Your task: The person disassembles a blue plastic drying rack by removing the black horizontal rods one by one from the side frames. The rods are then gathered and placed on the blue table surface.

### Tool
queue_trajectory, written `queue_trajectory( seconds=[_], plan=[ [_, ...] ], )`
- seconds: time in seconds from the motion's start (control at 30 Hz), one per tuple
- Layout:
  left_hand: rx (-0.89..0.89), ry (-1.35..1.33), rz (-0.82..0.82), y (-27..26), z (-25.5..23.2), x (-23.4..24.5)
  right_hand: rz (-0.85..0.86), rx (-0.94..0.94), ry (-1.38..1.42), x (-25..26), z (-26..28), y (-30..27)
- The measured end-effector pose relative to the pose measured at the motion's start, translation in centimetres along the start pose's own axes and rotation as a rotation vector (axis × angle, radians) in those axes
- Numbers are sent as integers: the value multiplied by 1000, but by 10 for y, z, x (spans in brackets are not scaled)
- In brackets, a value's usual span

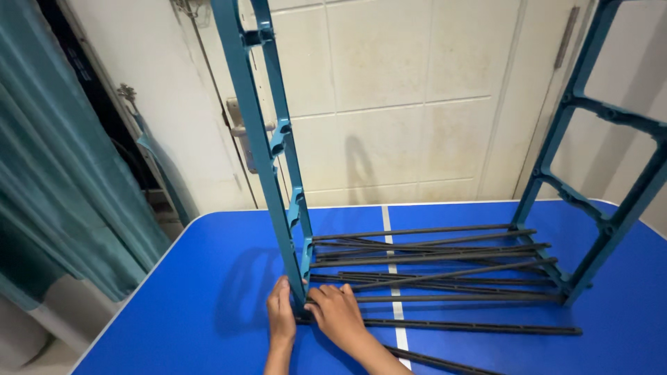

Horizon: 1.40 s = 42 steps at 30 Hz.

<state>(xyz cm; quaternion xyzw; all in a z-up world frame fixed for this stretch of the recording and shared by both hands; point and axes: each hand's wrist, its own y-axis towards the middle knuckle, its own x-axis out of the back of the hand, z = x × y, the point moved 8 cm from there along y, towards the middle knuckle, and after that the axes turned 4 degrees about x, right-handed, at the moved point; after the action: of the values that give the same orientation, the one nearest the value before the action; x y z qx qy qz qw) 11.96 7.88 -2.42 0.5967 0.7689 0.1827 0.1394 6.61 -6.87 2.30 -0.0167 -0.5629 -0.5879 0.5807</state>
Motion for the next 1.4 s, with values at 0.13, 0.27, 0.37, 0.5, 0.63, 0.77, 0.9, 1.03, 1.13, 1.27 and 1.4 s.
queue_trajectory(
  seconds=[0.13,0.27,0.37,0.5,0.63,0.77,0.9,1.03,1.13,1.27,1.4],
  plan=[
    [-43,57,-17,-2,-20,-4,2,21,1,1,-1,-4],
    [-50,-6,16,-4,-22,-10,27,16,-12,-1,-6,-5],
    [-50,-56,33,-7,-19,-13,54,6,-9,-5,-7,-6],
    [11,-93,43,-4,-7,-13,92,-45,-57,-7,-13,-3],
    [68,-93,45,0,5,-15,87,-189,-52,0,-26,-5],
    [107,-105,46,5,15,-16,192,-257,-43,-11,-30,-7],
    [82,-63,45,3,9,-16,168,-284,67,-13,-32,-8],
    [76,-34,30,3,1,-16,28,-331,266,-8,-40,-7],
    [106,-20,13,2,-1,-15,-9,-331,239,-2,-49,-8],
    [37,35,-19,2,-13,-15,-71,-331,122,13,-69,-2],
    [-18,108,-48,0,-30,-14,-226,-128,-106,42,-83,4]
  ],
)
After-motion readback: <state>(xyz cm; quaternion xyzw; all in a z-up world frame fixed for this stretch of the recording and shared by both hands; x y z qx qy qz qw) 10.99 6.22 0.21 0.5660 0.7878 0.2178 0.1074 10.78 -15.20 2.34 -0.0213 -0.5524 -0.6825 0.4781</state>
